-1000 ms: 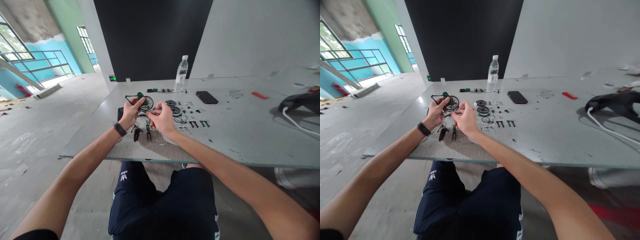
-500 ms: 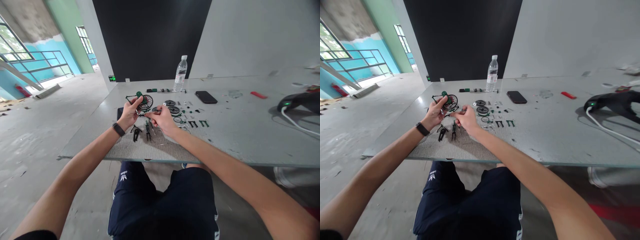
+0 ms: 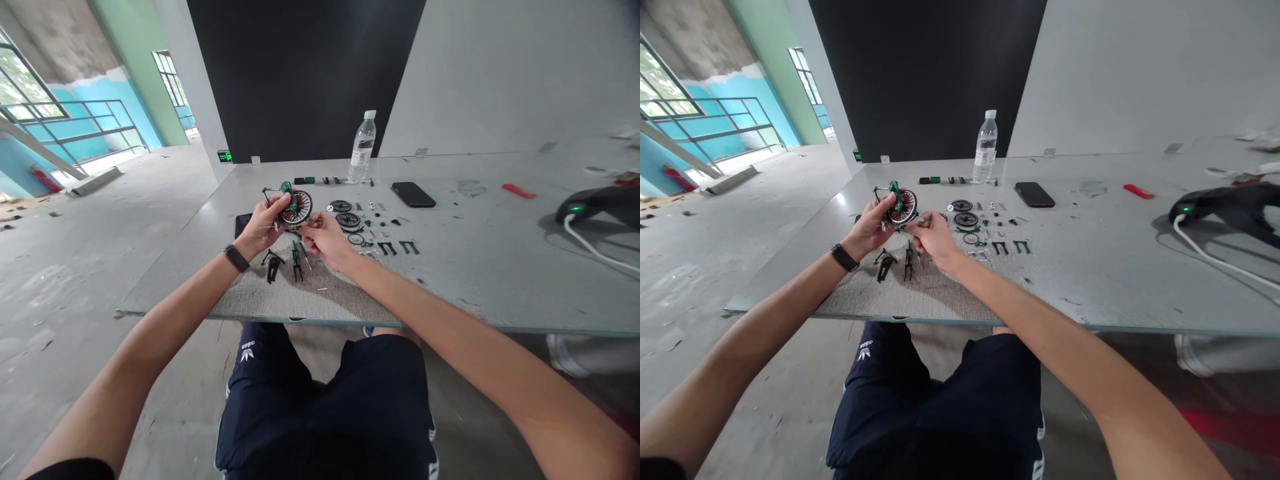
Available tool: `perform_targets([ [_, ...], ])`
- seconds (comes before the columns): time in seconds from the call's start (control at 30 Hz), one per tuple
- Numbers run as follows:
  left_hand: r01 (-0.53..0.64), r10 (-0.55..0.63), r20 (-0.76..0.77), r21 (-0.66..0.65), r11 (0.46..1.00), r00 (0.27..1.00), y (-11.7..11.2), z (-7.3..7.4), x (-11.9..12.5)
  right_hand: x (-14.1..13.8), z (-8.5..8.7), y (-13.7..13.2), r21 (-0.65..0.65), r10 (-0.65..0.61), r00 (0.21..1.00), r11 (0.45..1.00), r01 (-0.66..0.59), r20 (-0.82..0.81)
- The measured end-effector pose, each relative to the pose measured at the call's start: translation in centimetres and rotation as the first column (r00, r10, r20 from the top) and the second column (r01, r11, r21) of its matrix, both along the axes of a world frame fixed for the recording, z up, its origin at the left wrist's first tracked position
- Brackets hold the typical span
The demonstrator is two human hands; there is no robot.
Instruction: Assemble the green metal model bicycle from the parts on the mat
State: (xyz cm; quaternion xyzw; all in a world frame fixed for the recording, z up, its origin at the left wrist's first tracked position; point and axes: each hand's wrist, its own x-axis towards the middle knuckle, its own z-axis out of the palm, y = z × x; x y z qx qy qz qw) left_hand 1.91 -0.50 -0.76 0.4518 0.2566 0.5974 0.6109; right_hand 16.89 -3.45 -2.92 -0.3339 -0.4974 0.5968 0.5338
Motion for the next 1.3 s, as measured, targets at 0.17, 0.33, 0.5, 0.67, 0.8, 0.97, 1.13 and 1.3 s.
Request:
perform_targets([
  [0.17,0.003,-0.003,-0.011,0.003,1.0,1.0,-0.2,0.2,0.0,0.1,-0.1,0.2,0.021,-0.001,1.0,1.0,0.001,0.01],
  [0.33,-0.033,0.033,0.006,0.069,0.997,0.999,0.1,0.1,-0.2,0.1,0.2,0.1,0.116,-0.074,0.997,0.991,0.07,0.031],
  [0.5,-0.15,0.151,0.0,0.103,0.983,0.989,0.6,-0.2,-0.4,0.1,0.3,-0.5,0.318,-0.177,0.979,0.938,0.135,0.105],
  [0.67,-0.228,0.234,-0.042,0.106,0.968,0.971,0.6,-0.2,-0.3,-0.2,0.2,-0.7,0.345,-0.237,0.961,0.922,0.175,0.145],
  [0.8,-0.255,0.259,-0.04,0.087,0.963,0.965,0.5,-0.2,-0.1,-0.2,0.1,-0.6,0.334,-0.25,0.957,0.923,0.191,0.145],
  [0.97,-0.262,0.264,-0.032,0.059,0.963,0.964,0.4,-0.1,-0.1,-0.2,0.0,-0.5,0.318,-0.258,0.955,0.926,0.202,0.146],
  [1.13,-0.275,0.276,-0.04,0.029,0.961,0.96,0.4,-0.1,0.0,-0.4,-0.1,-0.7,0.324,-0.248,0.956,0.927,0.188,0.155],
  [1.3,-0.298,0.301,-0.034,0.082,0.951,0.953,0.6,-0.3,0.0,-0.5,0.2,-1.4,0.362,-0.27,0.946,0.912,0.191,0.181],
])
